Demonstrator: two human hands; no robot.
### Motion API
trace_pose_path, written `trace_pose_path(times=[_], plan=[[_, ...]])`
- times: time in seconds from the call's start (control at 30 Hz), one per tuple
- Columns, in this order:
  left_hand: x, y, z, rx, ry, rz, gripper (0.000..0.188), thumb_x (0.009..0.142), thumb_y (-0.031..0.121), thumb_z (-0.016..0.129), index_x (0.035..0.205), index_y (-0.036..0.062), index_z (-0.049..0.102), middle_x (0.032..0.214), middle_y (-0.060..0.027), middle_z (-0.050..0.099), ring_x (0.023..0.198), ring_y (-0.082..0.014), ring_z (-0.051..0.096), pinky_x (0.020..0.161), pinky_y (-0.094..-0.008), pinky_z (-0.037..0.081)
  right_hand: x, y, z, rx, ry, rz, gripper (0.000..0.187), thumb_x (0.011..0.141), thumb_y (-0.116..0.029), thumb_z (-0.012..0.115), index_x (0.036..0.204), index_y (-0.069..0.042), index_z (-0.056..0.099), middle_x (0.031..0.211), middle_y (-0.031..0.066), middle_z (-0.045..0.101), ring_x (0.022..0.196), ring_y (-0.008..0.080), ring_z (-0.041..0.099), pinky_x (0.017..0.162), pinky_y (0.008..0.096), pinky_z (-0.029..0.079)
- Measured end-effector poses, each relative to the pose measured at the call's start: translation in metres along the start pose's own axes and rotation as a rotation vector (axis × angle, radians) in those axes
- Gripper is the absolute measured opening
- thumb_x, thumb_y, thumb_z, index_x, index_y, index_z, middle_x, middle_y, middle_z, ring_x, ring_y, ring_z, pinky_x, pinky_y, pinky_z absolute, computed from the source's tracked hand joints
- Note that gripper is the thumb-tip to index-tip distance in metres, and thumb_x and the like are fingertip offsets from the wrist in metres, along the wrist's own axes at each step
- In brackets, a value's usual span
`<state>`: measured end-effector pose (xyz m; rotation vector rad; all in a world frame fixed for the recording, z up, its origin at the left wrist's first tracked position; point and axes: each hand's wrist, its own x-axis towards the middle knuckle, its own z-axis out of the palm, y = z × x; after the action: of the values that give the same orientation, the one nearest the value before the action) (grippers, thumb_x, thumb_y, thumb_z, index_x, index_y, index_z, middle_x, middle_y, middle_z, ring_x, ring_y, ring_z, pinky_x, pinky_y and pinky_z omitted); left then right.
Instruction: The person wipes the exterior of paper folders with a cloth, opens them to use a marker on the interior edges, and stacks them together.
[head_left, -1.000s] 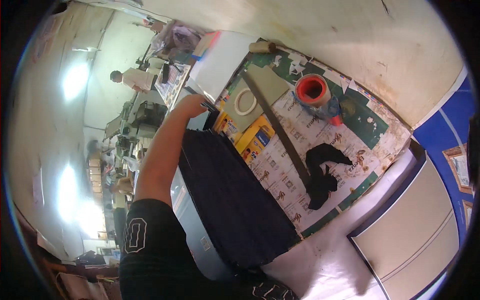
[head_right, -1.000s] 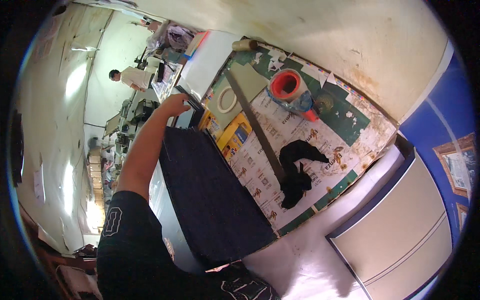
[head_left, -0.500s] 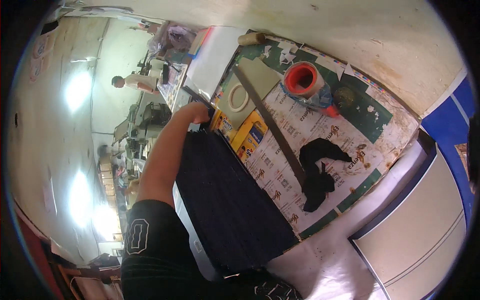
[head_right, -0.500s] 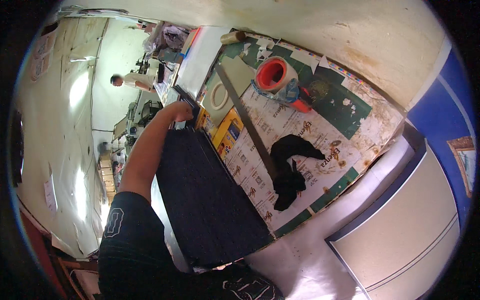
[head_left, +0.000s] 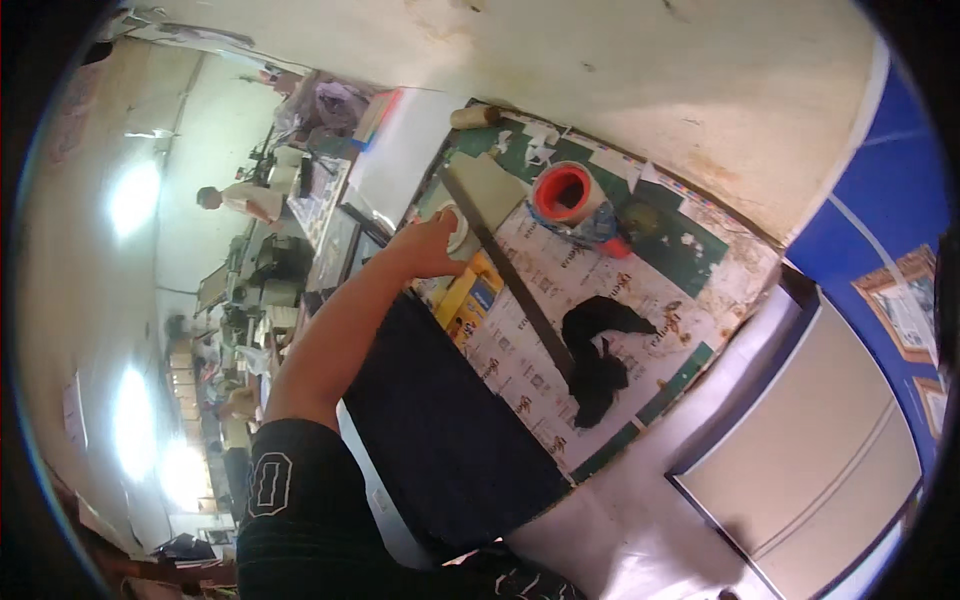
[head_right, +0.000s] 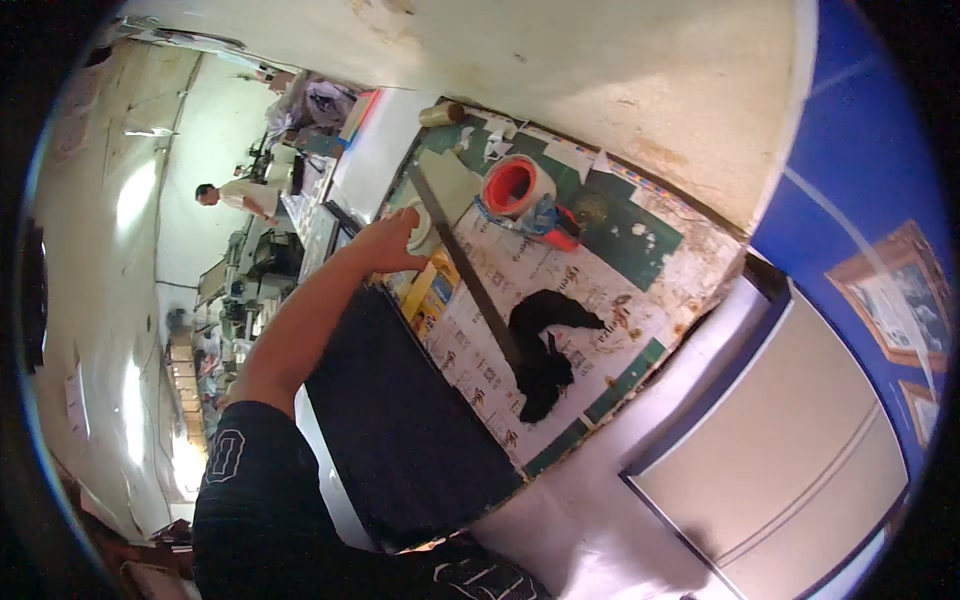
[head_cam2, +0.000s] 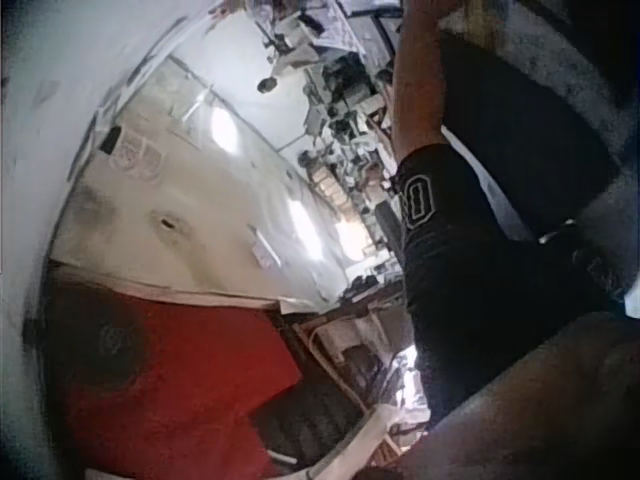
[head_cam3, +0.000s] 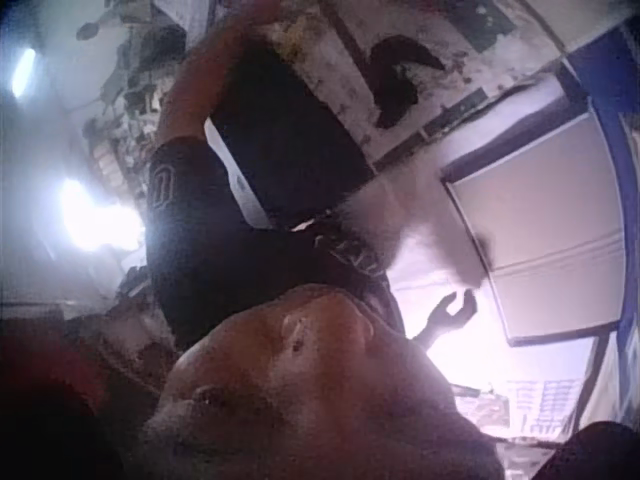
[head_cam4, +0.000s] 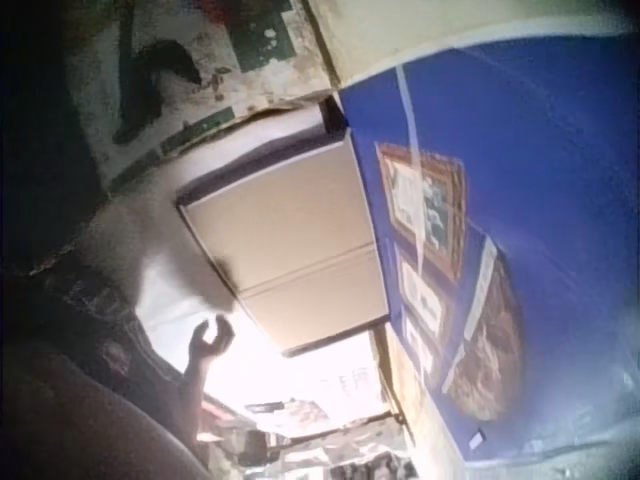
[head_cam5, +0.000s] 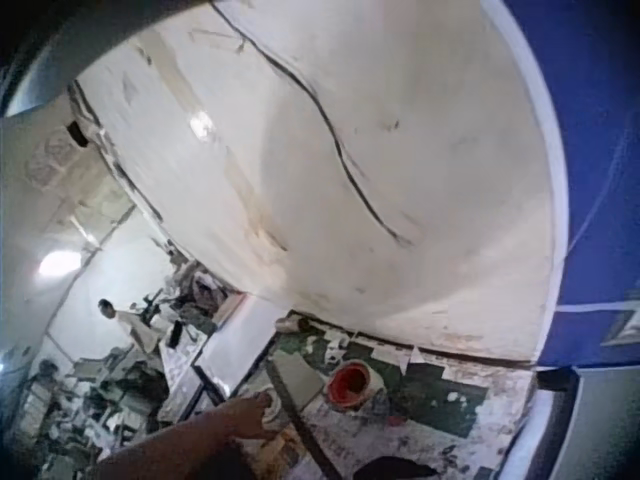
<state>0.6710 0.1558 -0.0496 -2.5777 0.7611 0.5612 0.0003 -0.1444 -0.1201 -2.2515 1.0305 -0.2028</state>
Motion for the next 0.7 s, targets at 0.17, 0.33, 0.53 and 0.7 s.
trace_pose_path(times=[0.17,0.33,0.53,0.7], plan=[[-0.017,0.01,-0.029,-0.032,0.034,0.042,0.043,0.084,0.035,0.069,0.109,0.0033,0.055,0.109,-0.02,0.063,0.099,-0.0375,0.063,0.086,-0.0459,0.049,0.1,-0.038,0.0,-0.261,0.004,-0.273,0.065,0.077,-0.018,0.077,0.136,-0.006,0.052,0.146,0.0206,0.044,0.132,0.0388,0.045,0.105,0.0508,0.042],[-0.084,0.032,-0.088,-0.148,0.382,0.111,0.039,0.086,0.028,0.068,0.117,0.0059,0.058,0.104,-0.017,0.064,0.094,-0.0336,0.064,0.083,-0.0428,0.051,0.112,-0.033,0.021,-0.394,-0.202,-0.197,0.099,0.063,-0.032,0.087,0.147,-0.013,0.039,0.158,0.0202,0.027,0.148,0.0394,0.02,0.12,0.0552,0.018],[-0.23,0.031,-0.128,-0.343,0.801,-0.061,0.041,0.089,0.022,0.067,0.127,0.01,0.059,0.1,-0.0129,0.066,0.074,-0.0254,0.064,0.07,-0.0368,0.053,0.03,0.02,0.035,-0.421,-0.001,-0.373,0.072,0.066,-0.021,0.079,0.134,-0.009,0.056,0.15,0.0158,0.044,0.141,0.0376,0.036,0.118,0.0531,0.026],[-0.358,0.003,-0.084,-0.304,1.079,-0.105,0.04,0.091,0.007,0.063,0.131,0.0062,0.059,0.094,-0.0083,0.064,0.076,-0.0149,0.059,0.072,-0.0294,0.05,-0.057,0.028,0.045,-0.331,0.002,-0.391,0.064,0.064,-0.026,0.082,0.124,-0.012,0.064,0.143,0.009,0.052,0.138,0.0329,0.041,0.114,0.0524,0.029]])
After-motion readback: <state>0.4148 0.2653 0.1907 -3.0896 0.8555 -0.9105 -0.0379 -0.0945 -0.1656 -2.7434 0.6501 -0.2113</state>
